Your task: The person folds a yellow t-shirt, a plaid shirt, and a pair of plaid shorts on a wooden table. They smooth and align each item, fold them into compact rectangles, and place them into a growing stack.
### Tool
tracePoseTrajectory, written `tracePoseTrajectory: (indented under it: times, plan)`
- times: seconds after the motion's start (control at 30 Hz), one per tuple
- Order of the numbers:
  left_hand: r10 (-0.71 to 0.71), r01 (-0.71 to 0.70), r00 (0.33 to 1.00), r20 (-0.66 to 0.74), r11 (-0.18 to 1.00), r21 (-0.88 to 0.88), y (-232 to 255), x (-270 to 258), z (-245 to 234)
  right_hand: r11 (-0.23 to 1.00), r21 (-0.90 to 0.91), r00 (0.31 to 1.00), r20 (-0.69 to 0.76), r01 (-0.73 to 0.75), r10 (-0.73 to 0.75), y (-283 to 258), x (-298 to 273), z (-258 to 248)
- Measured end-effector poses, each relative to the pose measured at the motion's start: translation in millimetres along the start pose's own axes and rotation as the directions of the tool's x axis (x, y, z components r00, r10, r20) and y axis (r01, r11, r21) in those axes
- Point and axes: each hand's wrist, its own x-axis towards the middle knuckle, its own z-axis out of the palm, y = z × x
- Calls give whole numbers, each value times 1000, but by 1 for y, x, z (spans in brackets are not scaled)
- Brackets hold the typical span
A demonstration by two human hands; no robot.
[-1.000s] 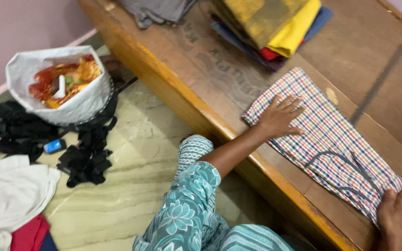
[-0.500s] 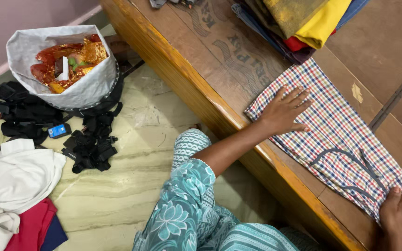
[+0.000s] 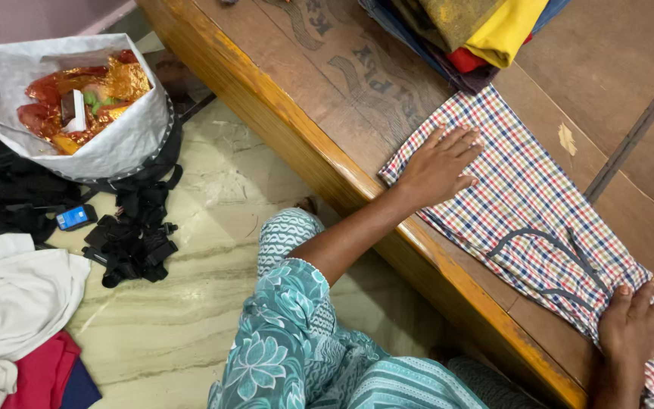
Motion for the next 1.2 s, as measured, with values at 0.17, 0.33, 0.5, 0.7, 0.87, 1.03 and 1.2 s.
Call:
tracePoseTrajectory:
  times: [0.17,0.33,0.5,0.7,0.87,1.03,1.2]
  plan:
    - [-47,48,998,-37,998,31,-2,-2,-7,1000,14,1000,5,-10,10,-7,-5,-6]
    - [-72,73,997,-13,996,50,-3,-3,-11,1000,-3,999,18,-28,28,-15,-5,-11]
    - [-77,79,996,-42,995,58,2,1,-17,1000,17,1000,19,5,-5,-8,-4,-11]
    - [-197,196,980,11,977,85,30,23,-18,887,441,990,-86,140,-113,31,-11,-34]
    - [39,-39,982,-185,999,3,63,38,9,996,89,999,-39,4,0,81,-20,-42]
    - [-47,44,995,85,999,26,65,41,18,992,41,992,28,-121,120,115,-19,-34]
    - [-38,33,991,131,999,41,62,43,11,992,79,994,56,-97,92,135,-8,-30]
